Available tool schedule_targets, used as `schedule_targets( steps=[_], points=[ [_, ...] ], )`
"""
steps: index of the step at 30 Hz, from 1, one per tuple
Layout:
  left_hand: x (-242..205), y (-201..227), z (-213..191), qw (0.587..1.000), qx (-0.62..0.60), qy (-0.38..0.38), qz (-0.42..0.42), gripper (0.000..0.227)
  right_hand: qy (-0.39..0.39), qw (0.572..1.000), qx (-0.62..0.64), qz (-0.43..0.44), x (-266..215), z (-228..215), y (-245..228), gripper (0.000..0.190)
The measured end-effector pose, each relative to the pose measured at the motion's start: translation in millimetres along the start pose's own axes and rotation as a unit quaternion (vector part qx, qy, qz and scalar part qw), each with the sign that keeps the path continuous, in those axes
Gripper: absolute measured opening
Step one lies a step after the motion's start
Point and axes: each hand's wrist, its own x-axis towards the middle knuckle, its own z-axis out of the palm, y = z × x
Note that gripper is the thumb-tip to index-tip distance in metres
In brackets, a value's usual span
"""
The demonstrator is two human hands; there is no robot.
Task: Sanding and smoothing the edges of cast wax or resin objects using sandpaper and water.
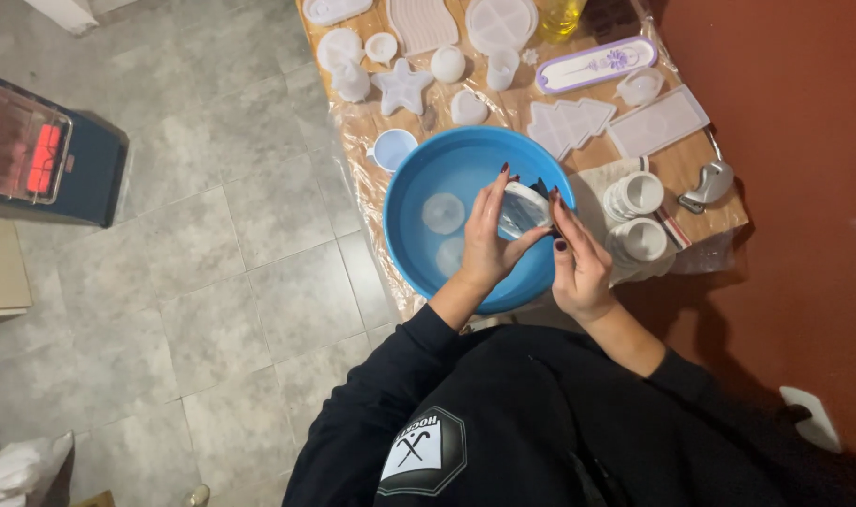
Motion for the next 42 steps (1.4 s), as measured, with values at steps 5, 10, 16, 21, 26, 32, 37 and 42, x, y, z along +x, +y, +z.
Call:
schedule_targets(
  steps=[5, 10, 16, 21, 26, 32, 37, 42],
  points=[
    [-11, -18, 9, 0.999, -0.01, -0.031, 0.033, 0.097, -0.019, 1.0, -0.017, -0.013, 17, -4, -9, 0.038],
    [0, -13, -1, 0.998, 0.013, -0.003, 0.067, 0.1, -0.029, 0.999, -0.022, -0.029, 12, -5, 4, 0.039],
    [-10, -26, 7, 0.996, -0.031, -0.076, 0.044, 0.102, -0.07, 0.997, -0.044, -0.007, 23, -9, -3, 0.047],
    [-19, -47, 12, 0.992, -0.041, -0.108, 0.054, 0.107, -0.064, 0.996, -0.059, 0.025, 5, -4, 16, 0.047],
    [-23, -61, 20, 0.99, -0.043, -0.115, 0.067, 0.108, -0.08, 0.993, -0.089, -0.011, 9, 2, 26, 0.052],
    [-25, -62, 23, 0.994, -0.024, -0.095, 0.042, 0.109, -0.063, 0.994, -0.086, 0.022, 7, 2, 20, 0.047],
    [-49, -84, 40, 0.995, 0.044, -0.089, -0.011, 0.099, -0.079, 0.993, -0.078, 0.028, 6, -7, 14, 0.047],
    [-53, -78, 37, 0.99, 0.059, -0.123, 0.042, 0.092, -0.167, 0.975, -0.123, 0.082, 21, -12, 14, 0.042]
  ],
)
